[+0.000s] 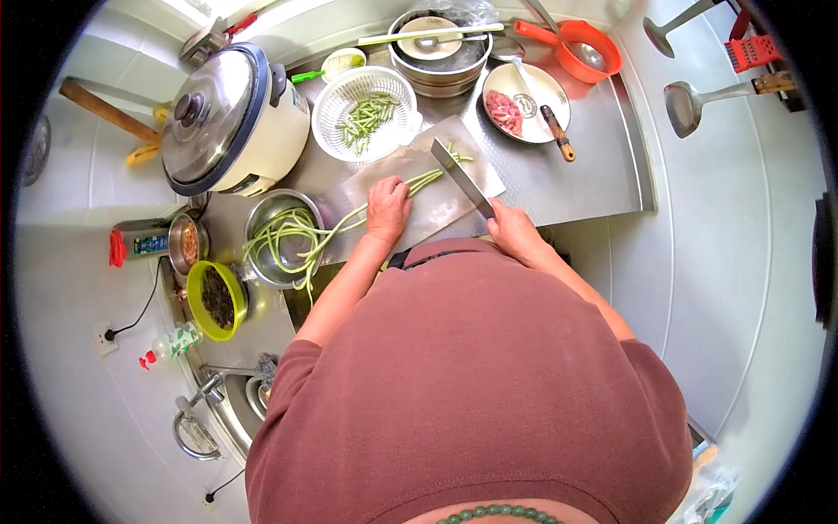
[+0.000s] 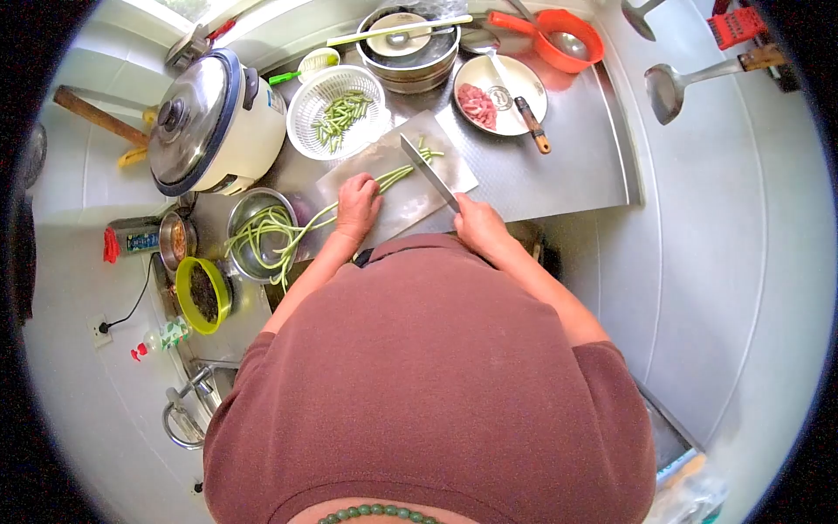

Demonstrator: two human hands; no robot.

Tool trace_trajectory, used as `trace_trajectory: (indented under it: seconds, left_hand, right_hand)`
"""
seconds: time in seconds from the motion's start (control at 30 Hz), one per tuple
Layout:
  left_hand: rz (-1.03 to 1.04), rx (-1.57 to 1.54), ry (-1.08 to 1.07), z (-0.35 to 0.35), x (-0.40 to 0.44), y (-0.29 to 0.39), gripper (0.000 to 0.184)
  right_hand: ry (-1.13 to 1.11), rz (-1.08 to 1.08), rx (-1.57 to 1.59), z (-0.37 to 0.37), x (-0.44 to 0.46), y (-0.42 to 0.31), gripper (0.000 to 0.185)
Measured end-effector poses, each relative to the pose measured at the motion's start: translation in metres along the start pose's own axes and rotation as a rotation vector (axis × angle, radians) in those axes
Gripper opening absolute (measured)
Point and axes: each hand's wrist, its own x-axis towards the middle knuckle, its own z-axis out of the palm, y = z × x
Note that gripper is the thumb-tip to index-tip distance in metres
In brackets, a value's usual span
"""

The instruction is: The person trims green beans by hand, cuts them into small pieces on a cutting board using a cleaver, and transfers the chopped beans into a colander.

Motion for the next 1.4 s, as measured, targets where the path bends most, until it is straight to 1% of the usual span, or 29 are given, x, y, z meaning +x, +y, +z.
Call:
trace_trajectory:
  seconds: [0.3,0.4,0.47,0.6,0.9,1.0,1.1,1.2,1.4]
  left_hand:
    - [-0.036,-0.015,0.022,0.013,-0.003,-0.003,0.017]
    - [-0.051,-0.035,0.008,0.01,-0.002,0.001,0.015]
    - [-0.057,-0.039,-0.005,0.008,-0.001,0.003,0.015]
    - [-0.023,-0.017,0.046,0.012,-0.001,0.002,0.013]
    - [-0.024,0.0,0.057,0.017,0.0,-0.003,0.008]
    - [-0.034,-0.003,0.055,0.02,0.0,-0.005,0.007]
    - [-0.055,-0.011,0.046,0.023,0.0,-0.006,0.006]
    - [-0.061,-0.016,0.038,0.025,0.001,-0.008,0.005]
    - [-0.051,-0.024,0.016,0.027,0.002,-0.013,0.004]
  right_hand:
    - [0.053,-0.029,0.028,-0.001,-0.002,-0.003,0.037]
    - [0.034,0.012,0.046,-0.009,-0.008,-0.014,0.038]
    - [0.042,-0.03,0.071,-0.013,-0.012,-0.02,0.038]
    - [0.03,-0.103,0.074,-0.008,-0.012,-0.02,0.038]
    - [-0.078,-0.056,-0.041,-0.001,-0.009,-0.022,0.038]
    - [-0.06,-0.092,-0.078,0.001,-0.01,-0.021,0.037]
    - [-0.097,-0.101,-0.118,-0.004,-0.008,-0.027,0.035]
    - [-0.201,-0.018,-0.116,-0.015,-0.007,-0.041,0.033]
    - [-0.241,-0.051,-0.093,-0.007,0.004,-0.028,0.033]
